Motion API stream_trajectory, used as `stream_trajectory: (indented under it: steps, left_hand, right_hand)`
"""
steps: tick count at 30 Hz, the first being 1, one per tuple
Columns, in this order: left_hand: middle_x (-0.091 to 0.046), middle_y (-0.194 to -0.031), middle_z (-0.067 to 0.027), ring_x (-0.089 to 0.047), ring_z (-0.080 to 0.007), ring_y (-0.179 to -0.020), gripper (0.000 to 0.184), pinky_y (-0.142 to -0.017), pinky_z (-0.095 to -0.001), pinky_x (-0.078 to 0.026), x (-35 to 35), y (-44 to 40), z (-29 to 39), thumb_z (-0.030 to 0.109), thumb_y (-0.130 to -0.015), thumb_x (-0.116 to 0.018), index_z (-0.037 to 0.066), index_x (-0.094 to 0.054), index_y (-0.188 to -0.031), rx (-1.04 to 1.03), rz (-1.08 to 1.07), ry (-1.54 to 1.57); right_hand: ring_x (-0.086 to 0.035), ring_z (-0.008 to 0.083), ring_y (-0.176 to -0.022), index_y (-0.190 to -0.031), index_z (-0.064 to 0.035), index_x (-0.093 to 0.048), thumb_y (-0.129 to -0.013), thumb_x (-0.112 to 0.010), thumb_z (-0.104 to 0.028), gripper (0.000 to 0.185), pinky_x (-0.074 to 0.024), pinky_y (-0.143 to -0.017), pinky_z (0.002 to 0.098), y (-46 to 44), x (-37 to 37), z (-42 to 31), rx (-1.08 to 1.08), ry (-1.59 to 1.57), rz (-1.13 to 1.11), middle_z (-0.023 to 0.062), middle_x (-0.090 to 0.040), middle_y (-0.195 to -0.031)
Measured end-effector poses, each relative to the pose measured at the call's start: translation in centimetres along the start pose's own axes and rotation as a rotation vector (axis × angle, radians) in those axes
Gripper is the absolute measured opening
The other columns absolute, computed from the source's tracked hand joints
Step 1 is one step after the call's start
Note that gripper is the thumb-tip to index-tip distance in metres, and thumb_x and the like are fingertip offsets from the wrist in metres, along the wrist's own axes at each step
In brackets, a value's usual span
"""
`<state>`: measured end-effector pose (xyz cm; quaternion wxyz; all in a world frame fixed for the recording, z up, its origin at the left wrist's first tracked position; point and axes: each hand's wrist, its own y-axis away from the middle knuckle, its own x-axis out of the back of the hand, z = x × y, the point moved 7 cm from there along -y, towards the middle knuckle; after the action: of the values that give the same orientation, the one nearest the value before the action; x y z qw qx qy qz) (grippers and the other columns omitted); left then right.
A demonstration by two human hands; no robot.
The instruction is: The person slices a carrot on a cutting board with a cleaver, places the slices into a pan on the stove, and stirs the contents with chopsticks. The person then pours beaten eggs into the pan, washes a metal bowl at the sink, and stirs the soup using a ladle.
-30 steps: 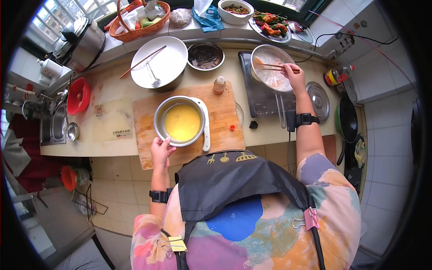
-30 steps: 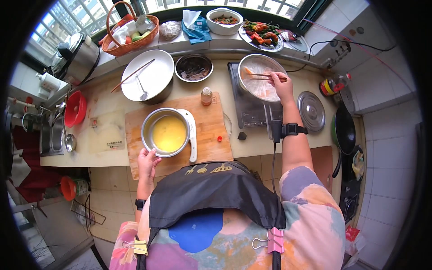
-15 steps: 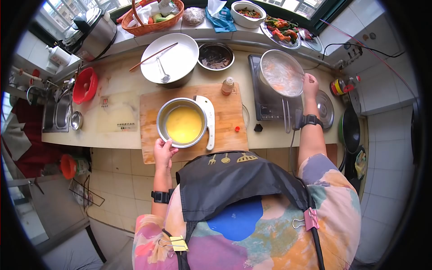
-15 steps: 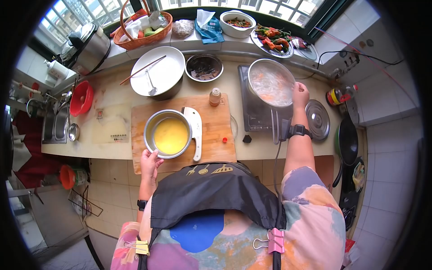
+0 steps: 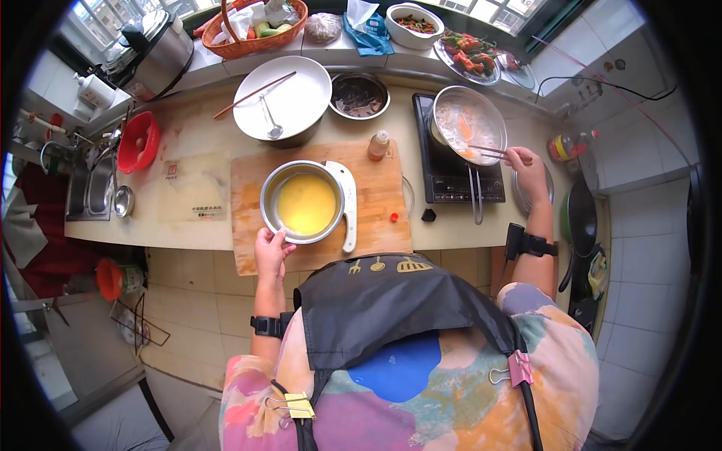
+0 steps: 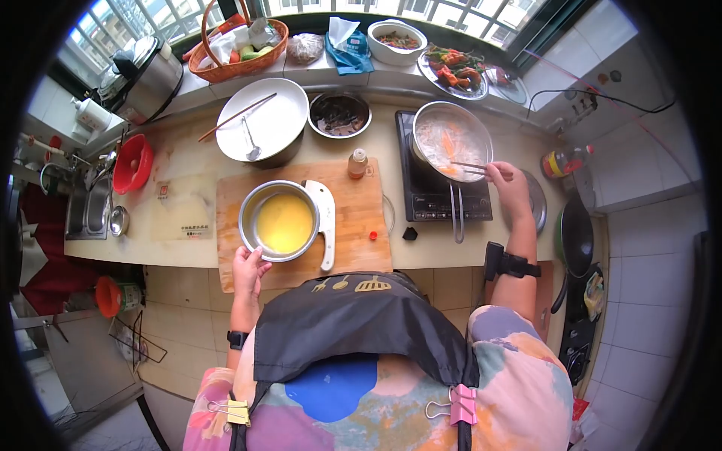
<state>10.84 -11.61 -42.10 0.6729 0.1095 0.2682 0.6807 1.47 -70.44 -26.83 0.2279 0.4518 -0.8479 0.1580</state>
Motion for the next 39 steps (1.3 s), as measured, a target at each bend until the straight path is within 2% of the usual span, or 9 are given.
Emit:
stream_trajectory:
  steps: [4, 8, 11, 18, 20, 23, 28, 33, 39]
  left_hand:
    - [-0.058, -0.083, -0.0053, -0.060, -0.0123, -0.063, 0.011, -0.051, -0.0213, -0.052, -0.4, 0.0, 0.0, 0.009, -0.087, -0.057, 0.006, -0.048, -0.092, 0.011, 0.008, -0.003]
    - [-0.058, -0.081, -0.0057, -0.060, -0.0117, -0.060, 0.010, -0.049, -0.0211, -0.052, -1.1, 0.0, 0.1, 0.007, -0.087, -0.057, 0.005, -0.048, -0.090, 0.015, -0.011, 0.007]
    - [-0.058, -0.081, -0.0057, -0.060, -0.0117, -0.060, 0.011, -0.049, -0.0210, -0.052, -1.2, -0.2, 0.1, 0.007, -0.086, -0.058, 0.005, -0.048, -0.090, 0.007, -0.026, 0.004]
    - [-0.058, -0.081, -0.0059, -0.060, -0.0120, -0.060, 0.011, -0.049, -0.0210, -0.052, -0.6, 0.0, 0.2, 0.007, -0.086, -0.058, 0.004, -0.048, -0.091, 0.007, -0.006, 0.006]
    - [-0.058, -0.081, -0.0060, -0.060, -0.0122, -0.060, 0.011, -0.049, -0.0212, -0.052, -0.3, 0.3, 0.2, 0.007, -0.086, -0.058, 0.004, -0.048, -0.091, 0.016, 0.010, 0.010]
    - [-0.058, -0.081, -0.0060, -0.060, -0.0124, -0.060, 0.011, -0.049, -0.0215, -0.052, 0.1, 0.4, 0.0, 0.007, -0.086, -0.058, 0.004, -0.048, -0.091, 0.008, 0.018, 0.014]
    - [-0.058, -0.081, -0.0059, -0.060, -0.0124, -0.060, 0.011, -0.049, -0.0218, -0.052, 0.4, 0.3, 0.1, 0.007, -0.087, -0.057, 0.005, -0.048, -0.091, 0.014, 0.023, 0.005]
    - [-0.058, -0.081, -0.0055, -0.060, -0.0125, -0.059, 0.010, -0.049, -0.0214, -0.052, -0.2, -0.1, 0.5, 0.008, -0.087, -0.057, 0.005, -0.048, -0.091, 0.011, 0.010, 0.008]
    - [-0.058, -0.080, -0.0054, -0.060, -0.0123, -0.060, 0.010, -0.049, -0.0209, -0.052, -1.0, -0.5, 1.1, 0.008, -0.087, -0.057, 0.005, -0.048, -0.090, -0.008, -0.021, 0.012]
  right_hand:
    - [-0.063, 0.0101, -0.074, -0.095, 0.0005, -0.065, -0.088, -0.060, -0.019, 0.021, -0.0486, -0.068, 0.0212, 0.8, -0.1, -1.4, -0.069, -0.117, -0.077, 0.0059, -0.067, -0.083]
    - [-0.064, 0.0108, -0.072, -0.094, 0.0012, -0.065, -0.089, -0.060, -0.019, 0.021, -0.0494, -0.065, 0.0204, -1.1, -5.1, -0.7, -0.102, -0.212, -0.138, 0.0070, -0.067, -0.083]
    - [-0.065, 0.0125, -0.069, -0.095, 0.0021, -0.064, -0.089, -0.059, -0.018, 0.021, -0.0502, -0.062, 0.0209, -3.8, -6.6, 1.1, -0.021, -0.315, -0.060, 0.0086, -0.067, -0.083]
    - [-0.066, 0.0157, -0.071, -0.099, 0.0017, -0.061, -0.091, -0.056, -0.021, 0.024, -0.0520, -0.061, 0.0219, -4.6, 0.4, 3.8, -0.011, -0.365, 0.287, 0.0115, -0.067, -0.086]
    - [-0.066, 0.0148, -0.067, -0.095, 0.0011, -0.061, -0.092, -0.055, -0.023, 0.025, -0.0509, -0.056, 0.0217, -3.5, 3.4, 5.4, -0.047, -0.318, 0.491, 0.0103, -0.066, -0.082]
    - [-0.065, 0.0138, -0.062, -0.090, 0.0004, -0.061, -0.092, -0.053, -0.024, 0.025, -0.0487, -0.052, 0.0215, -1.5, 5.2, 5.4, -0.076, -0.124, 0.582, 0.0089, -0.066, -0.076]
    - [-0.064, 0.0132, -0.059, -0.087, -0.0001, -0.060, -0.093, -0.049, -0.022, 0.025, -0.0467, -0.049, 0.0209, -1.2, 0.9, 4.9, -0.144, 0.050, 0.469, 0.0073, -0.065, -0.073]
    - [-0.065, 0.0138, -0.067, -0.091, 0.0002, -0.060, -0.094, -0.050, -0.021, 0.024, -0.0496, -0.058, 0.0215, -3.5, -4.5, 4.8, -0.063, -0.307, 0.400, 0.0063, -0.065, -0.079]
    - [-0.066, 0.0150, -0.073, -0.094, 0.0014, -0.062, -0.092, -0.053, -0.019, 0.022, -0.0511, -0.065, 0.0229, -1.7, -5.6, -0.6, 0.020, -0.318, 0.320, 0.0075, -0.066, -0.083]
